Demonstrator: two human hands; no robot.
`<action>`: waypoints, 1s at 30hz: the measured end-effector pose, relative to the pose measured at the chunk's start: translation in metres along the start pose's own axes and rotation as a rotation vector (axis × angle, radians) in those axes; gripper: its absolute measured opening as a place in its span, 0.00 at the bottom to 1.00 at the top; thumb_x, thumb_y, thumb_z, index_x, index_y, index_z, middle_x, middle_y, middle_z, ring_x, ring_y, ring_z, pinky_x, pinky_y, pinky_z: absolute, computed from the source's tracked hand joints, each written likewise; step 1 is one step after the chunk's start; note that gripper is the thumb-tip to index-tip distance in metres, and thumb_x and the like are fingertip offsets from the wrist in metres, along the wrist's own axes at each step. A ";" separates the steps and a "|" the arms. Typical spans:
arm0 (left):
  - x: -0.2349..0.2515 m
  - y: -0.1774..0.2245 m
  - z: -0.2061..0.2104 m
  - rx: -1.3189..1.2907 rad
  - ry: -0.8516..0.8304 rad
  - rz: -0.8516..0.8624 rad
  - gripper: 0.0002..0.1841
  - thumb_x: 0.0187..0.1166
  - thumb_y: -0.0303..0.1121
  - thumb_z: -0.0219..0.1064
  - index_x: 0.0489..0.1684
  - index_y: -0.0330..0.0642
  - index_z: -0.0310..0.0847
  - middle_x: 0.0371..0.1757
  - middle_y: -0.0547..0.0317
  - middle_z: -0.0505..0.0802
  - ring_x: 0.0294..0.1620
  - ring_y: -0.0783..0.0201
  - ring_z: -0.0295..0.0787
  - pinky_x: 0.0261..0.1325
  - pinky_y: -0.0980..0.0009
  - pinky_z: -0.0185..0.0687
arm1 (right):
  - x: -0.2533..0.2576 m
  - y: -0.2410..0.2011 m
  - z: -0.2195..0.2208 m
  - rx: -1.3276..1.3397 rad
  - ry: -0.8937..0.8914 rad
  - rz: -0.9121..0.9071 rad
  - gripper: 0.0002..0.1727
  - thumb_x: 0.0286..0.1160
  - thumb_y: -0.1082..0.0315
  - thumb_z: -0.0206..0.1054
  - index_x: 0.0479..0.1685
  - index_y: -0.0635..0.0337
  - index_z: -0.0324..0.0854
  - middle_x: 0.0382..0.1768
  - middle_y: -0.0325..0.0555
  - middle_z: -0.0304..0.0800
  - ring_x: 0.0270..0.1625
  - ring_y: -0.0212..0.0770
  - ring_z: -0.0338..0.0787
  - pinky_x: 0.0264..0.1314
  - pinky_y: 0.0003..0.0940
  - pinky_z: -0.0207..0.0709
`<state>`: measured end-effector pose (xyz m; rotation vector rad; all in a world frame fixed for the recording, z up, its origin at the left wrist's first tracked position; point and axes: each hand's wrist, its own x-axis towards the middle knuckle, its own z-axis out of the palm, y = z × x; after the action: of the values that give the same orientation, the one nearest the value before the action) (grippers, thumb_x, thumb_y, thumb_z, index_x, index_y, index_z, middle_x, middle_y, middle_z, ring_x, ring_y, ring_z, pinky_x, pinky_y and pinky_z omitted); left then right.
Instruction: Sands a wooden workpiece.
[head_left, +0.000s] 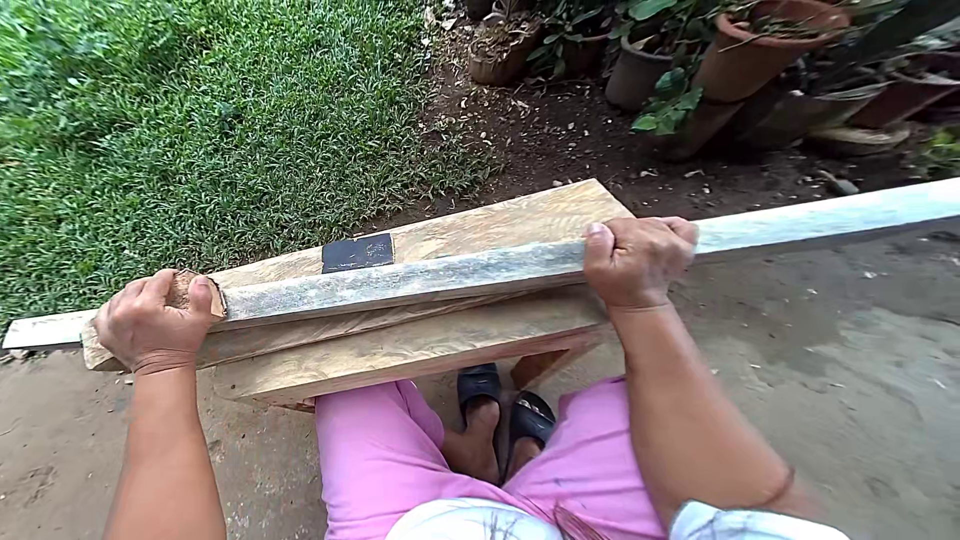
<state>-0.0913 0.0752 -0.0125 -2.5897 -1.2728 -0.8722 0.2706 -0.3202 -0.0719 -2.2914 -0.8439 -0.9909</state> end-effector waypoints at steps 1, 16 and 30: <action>-0.004 0.017 -0.001 -0.009 0.011 -0.006 0.39 0.78 0.62 0.47 0.60 0.31 0.88 0.62 0.26 0.90 0.68 0.25 0.84 0.70 0.26 0.65 | 0.000 0.000 0.000 0.002 0.000 0.003 0.33 0.89 0.55 0.41 0.17 0.66 0.76 0.23 0.63 0.89 0.36 0.62 0.91 0.58 0.61 0.69; -0.024 0.168 0.013 -0.291 -0.008 0.492 0.31 0.79 0.59 0.52 0.51 0.44 0.94 0.52 0.46 0.97 0.59 0.45 0.93 0.68 0.43 0.78 | 0.000 0.006 -0.004 0.017 -0.058 -0.037 0.35 0.89 0.54 0.37 0.21 0.68 0.80 0.26 0.65 0.90 0.38 0.63 0.92 0.58 0.63 0.70; 0.000 0.096 0.001 -0.077 -0.081 0.068 0.32 0.82 0.54 0.51 0.57 0.32 0.89 0.60 0.28 0.91 0.66 0.26 0.85 0.68 0.27 0.68 | 0.001 -0.001 0.002 -0.016 -0.011 0.013 0.34 0.89 0.55 0.39 0.15 0.66 0.75 0.24 0.63 0.90 0.37 0.61 0.92 0.58 0.62 0.69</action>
<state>-0.0184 0.0145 -0.0007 -2.7365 -1.1851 -0.8277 0.2719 -0.3176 -0.0721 -2.3150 -0.8281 -0.9833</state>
